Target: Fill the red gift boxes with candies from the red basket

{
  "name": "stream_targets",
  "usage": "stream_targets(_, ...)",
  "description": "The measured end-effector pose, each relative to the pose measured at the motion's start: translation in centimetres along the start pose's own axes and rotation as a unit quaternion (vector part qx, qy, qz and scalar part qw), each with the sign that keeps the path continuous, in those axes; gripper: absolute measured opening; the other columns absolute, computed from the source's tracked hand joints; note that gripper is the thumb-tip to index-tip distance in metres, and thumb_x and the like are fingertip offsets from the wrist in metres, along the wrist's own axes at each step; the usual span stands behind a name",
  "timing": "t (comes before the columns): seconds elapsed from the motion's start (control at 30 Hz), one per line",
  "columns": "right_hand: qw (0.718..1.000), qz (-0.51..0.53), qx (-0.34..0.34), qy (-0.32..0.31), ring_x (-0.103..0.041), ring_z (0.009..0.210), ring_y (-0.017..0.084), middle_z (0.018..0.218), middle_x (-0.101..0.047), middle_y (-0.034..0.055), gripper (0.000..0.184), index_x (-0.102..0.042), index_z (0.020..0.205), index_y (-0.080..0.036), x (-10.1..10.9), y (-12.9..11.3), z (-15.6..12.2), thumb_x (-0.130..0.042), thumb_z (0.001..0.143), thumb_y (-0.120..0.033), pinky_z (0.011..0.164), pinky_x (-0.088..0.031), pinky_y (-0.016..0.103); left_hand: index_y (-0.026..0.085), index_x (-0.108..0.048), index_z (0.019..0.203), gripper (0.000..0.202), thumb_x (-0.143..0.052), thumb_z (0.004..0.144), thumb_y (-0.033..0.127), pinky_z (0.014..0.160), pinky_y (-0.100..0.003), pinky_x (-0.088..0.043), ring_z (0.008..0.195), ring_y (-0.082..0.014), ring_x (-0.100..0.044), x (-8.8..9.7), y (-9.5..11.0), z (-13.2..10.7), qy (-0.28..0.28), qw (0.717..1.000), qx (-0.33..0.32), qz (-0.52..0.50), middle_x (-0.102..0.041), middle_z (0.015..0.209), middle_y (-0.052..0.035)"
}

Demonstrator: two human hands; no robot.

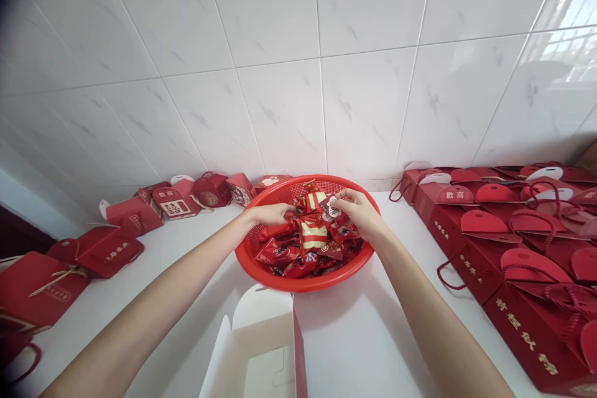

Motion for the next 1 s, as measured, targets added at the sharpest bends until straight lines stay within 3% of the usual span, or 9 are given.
stream_targets(0.13,1.0,0.001,-0.006,0.004,-0.059,0.048,0.01,0.069,-0.064,-0.0019,0.017,-0.053,0.073,-0.021,-0.1,-0.1,-0.1,-0.07,0.074,-0.025,0.039,-0.044,0.018,0.015,-0.074,0.105,0.047,-0.076,0.058,0.015,0.074,-0.025,-0.053,0.091,-0.0233,-0.069,0.3,0.8,-0.5,0.009,1.0,-0.001,-0.017,-0.076,0.094,-0.0044)
stream_targets(0.27,1.0,0.001,-0.003,0.009,-0.06,0.049,0.01,0.073,-0.066,-0.0012,0.017,-0.053,0.073,-0.02,-0.1,-0.3,-0.3,-0.07,0.074,-0.024,0.039,-0.042,0.018,0.013,-0.068,0.122,0.06,-0.075,0.062,0.017,0.058,-0.023,-0.047,0.066,-0.016,-0.063,0.6,1.7,-1.2,0.017,0.998,0.0,-0.057,-0.068,0.072,0.0018)
stream_targets(0.33,1.0,-0.004,-0.005,0.007,-0.06,0.049,0.01,0.073,-0.067,-0.0008,0.016,-0.054,0.074,-0.02,-0.1,-0.3,-0.3,-0.069,0.074,-0.025,0.039,-0.042,0.018,0.015,-0.069,0.12,0.06,-0.079,0.061,0.019,0.055,-0.022,-0.044,0.06,-0.0134,-0.06,1.0,2.1,-1.4,0.038,0.992,-0.005,-0.118,-0.065,0.067,0.0045)
stream_targets(0.47,1.0,-0.008,0.003,0.006,-0.058,0.047,0.01,0.068,-0.066,-0.0011,0.018,-0.054,0.075,-0.021,-0.1,-0.2,-0.1,-0.071,0.072,-0.026,0.04,-0.043,0.019,0.016,-0.074,0.1,0.044,-0.084,0.057,0.02,0.068,-0.027,-0.051,0.068,-0.0153,-0.065,1.8,2.9,-1.6,0.077,0.965,-0.037,-0.247,-0.071,0.074,0.0015)
stream_targets(0.6,1.0,0.001,0.008,-0.009,-0.06,0.049,0.012,0.07,-0.067,-0.0007,0.022,-0.053,0.075,-0.021,-0.2,0.1,0.2,-0.073,0.07,-0.03,0.043,-0.047,0.022,0.014,-0.075,0.083,0.033,-0.089,0.054,0.022,0.071,-0.029,-0.051,0.07,-0.0159,-0.065,2.6,3.5,-1.8,0.116,0.949,-0.075,-0.282,-0.071,0.073,0.0002)
stream_targets(0.8,1.0,-0.001,0.006,-0.006,-0.061,0.05,0.011,0.067,-0.064,-0.0023,0.023,-0.054,0.075,-0.021,0.0,0.2,0.2,-0.074,0.069,-0.031,0.044,-0.046,0.02,0.013,-0.074,0.09,0.04,-0.088,0.06,0.036,0.071,-0.028,-0.051,0.072,-0.0159,-0.065,3.7,3.8,-2.1,0.163,0.926,-0.101,-0.325,-0.073,0.081,-0.0019)
stream_targets(1.0,1.0,-0.004,0.009,-0.003,-0.059,0.051,0.01,0.071,-0.064,-0.0022,0.022,-0.056,0.075,-0.021,0.0,0.0,0.2,-0.074,0.068,-0.031,0.044,-0.044,0.02,0.013,-0.075,0.096,0.04,-0.088,0.065,0.035,0.067,-0.027,-0.048,0.07,-0.015,-0.063,3.0,4.2,-1.9,0.122,0.933,-0.116,-0.319,-0.074,0.082,-0.0033)
Point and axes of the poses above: each hand's wrist, its own z-axis towards the middle knuckle, its own x-axis out of the back of the hand, y = z × x, the point moved 9 cm from there along z, towards the middle knuckle
